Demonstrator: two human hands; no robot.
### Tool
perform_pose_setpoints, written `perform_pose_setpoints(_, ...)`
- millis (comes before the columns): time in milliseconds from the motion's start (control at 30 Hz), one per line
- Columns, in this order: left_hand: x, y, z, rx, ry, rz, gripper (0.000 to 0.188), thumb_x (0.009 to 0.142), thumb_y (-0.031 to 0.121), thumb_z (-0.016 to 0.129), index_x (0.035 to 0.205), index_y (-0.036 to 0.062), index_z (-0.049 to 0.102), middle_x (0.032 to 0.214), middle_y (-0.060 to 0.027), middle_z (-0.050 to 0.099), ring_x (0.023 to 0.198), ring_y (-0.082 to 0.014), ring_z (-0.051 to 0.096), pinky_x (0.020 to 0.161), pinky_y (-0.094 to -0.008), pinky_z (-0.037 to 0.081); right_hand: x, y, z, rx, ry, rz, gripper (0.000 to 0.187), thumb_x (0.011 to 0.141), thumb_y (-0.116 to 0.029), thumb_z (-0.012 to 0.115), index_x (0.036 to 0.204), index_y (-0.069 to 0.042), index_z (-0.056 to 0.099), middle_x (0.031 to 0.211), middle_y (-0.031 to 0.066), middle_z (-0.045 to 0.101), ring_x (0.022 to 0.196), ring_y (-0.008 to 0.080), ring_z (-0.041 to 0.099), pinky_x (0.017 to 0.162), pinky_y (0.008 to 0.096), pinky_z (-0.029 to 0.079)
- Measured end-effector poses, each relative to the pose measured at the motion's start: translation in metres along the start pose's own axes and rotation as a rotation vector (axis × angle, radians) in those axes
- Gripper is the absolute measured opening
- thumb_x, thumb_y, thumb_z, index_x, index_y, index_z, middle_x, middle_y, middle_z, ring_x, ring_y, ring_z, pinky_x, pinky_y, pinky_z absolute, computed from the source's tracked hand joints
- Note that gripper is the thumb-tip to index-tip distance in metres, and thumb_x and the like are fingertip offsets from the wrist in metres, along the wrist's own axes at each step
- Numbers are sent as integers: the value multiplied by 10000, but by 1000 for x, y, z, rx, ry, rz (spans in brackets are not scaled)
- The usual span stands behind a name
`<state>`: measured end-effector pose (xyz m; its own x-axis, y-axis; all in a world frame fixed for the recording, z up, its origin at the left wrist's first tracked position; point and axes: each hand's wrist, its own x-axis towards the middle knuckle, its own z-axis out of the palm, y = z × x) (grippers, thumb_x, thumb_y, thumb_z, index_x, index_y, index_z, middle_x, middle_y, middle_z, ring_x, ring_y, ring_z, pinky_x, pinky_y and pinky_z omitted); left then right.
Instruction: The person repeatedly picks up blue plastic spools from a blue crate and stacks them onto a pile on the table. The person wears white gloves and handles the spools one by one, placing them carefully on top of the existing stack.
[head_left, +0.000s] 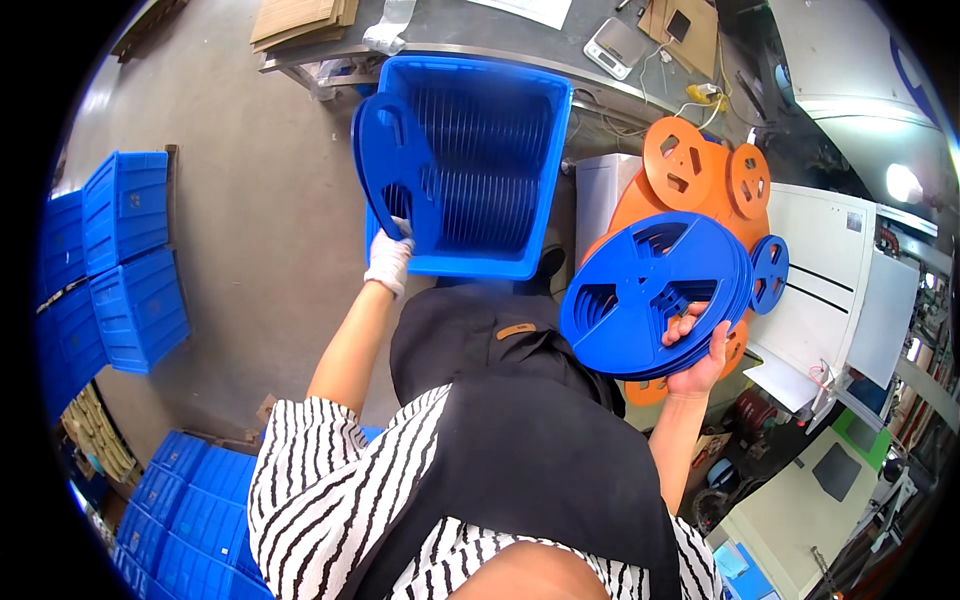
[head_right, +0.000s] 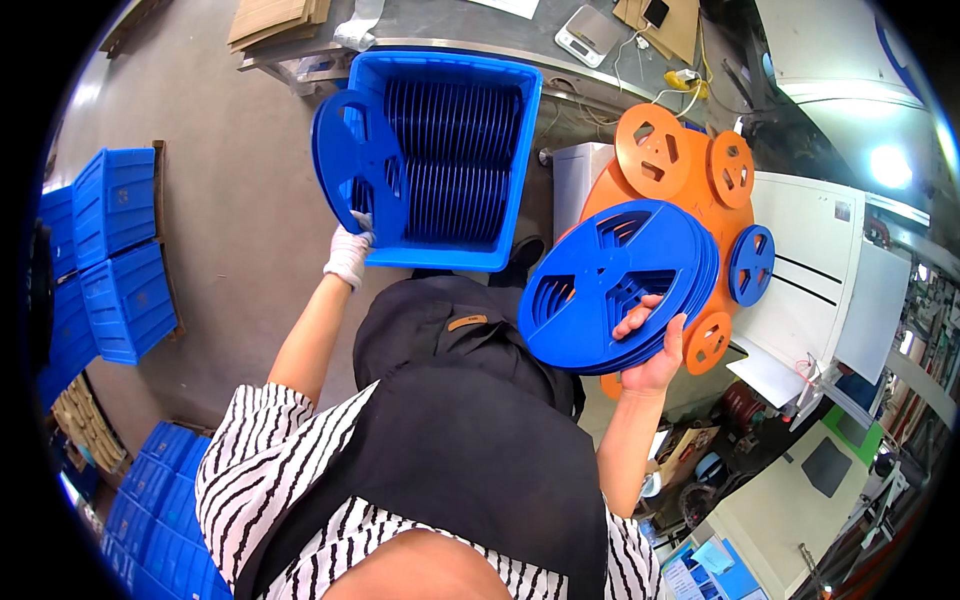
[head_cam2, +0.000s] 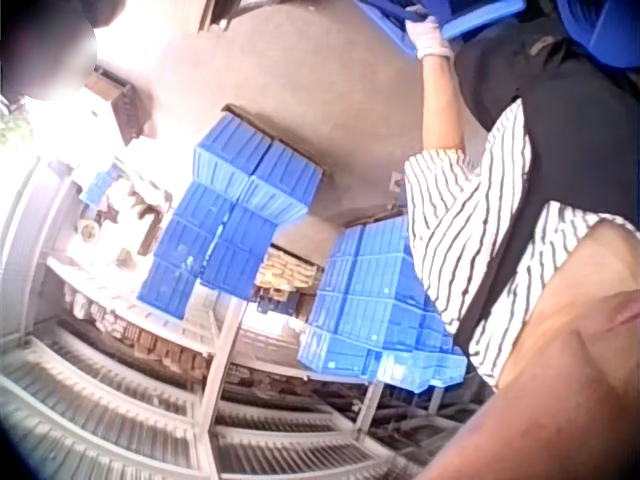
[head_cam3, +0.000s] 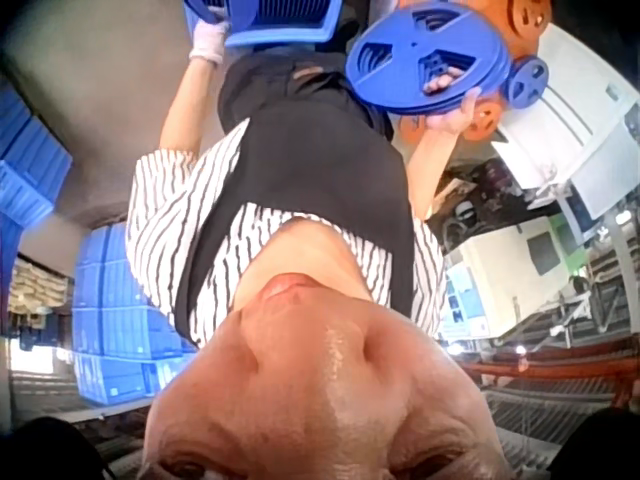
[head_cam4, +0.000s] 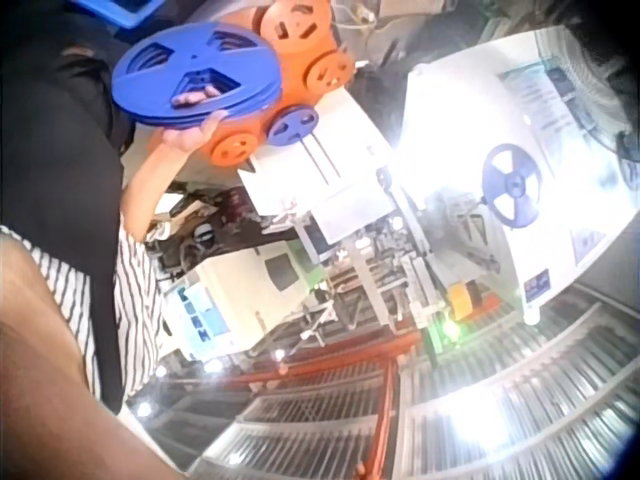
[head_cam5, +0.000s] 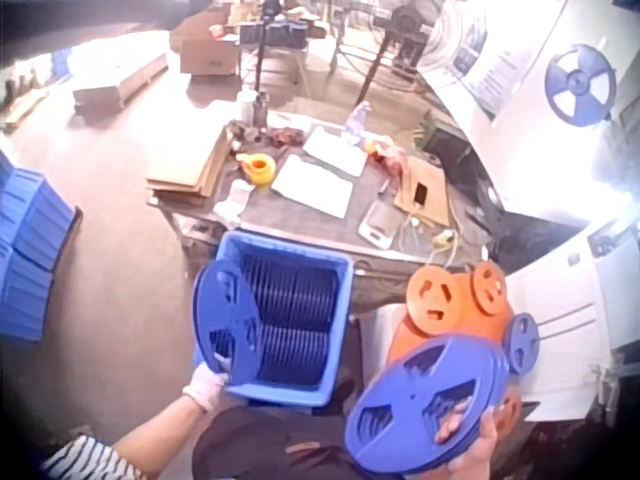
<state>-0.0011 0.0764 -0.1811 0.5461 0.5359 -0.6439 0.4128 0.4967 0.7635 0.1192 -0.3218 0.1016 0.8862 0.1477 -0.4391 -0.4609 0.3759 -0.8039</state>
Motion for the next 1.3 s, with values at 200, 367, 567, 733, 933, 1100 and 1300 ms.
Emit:
perform_pose_setpoints(200,68,5,-22,281,153,-15,325,772,-79,495,992,136,600,802,44,559,651,-94,495,582,-256,408,-6,4,-7,24,64,31,505,962,-496,473,1109,-18,544,771,89,597,699,221,589,662,347,494)
perform_pose_setpoints(367,133,-8,-34,558,126,-79,196,856,21,509,980,140,604,808,4,578,724,-112,518,659,-276,433,-12,4,-6,-15,47,-17,504,955,-498,484,1105,-19,523,770,98,599,700,219,600,638,336,519)
perform_pose_setpoints(567,155,-15,-30,726,2,-73,180,852,56,567,1014,130,593,855,-32,611,762,-163,564,715,-313,465,-17,6,-7,-11,74,-22,510,951,-499,491,1109,-16,527,770,99,598,699,219,594,645,341,515)
perform_pose_setpoints(733,125,12,-4,1004,68,-120,856,808,144,700,1502,231,205,1482,-185,353,1349,-312,389,1074,-401,367,-23,7,-1,-41,104,-51,512,944,-519,492,1109,-36,520,766,68,556,676,191,537,628,307,440)
perform_pose_setpoints(933,34,31,50,1254,-146,563,906,801,128,697,1520,177,148,1544,-190,215,1425,-358,211,1154,-400,251,-21,-1,1,240,-74,-161,589,901,-563,533,1119,-16,532,614,-2,397,519,108,381,504,258,323)
perform_pose_setpoints(1100,-54,58,126,1011,-536,1353,658,693,89,707,1310,206,508,1436,-212,380,1338,-417,339,1118,-522,285,-17,-18,-4,511,-310,-174,425,932,-389,601,1106,-29,456,569,-28,440,448,71,449,457,209,332)
perform_pose_setpoints(1300,-108,117,156,988,-839,1640,351,772,114,585,1111,196,616,1325,-179,498,1278,-412,434,1069,-553,362,-9,-28,2,589,-548,-146,414,954,-372,575,1122,-16,448,576,-1,515,474,87,547,459,208,408)
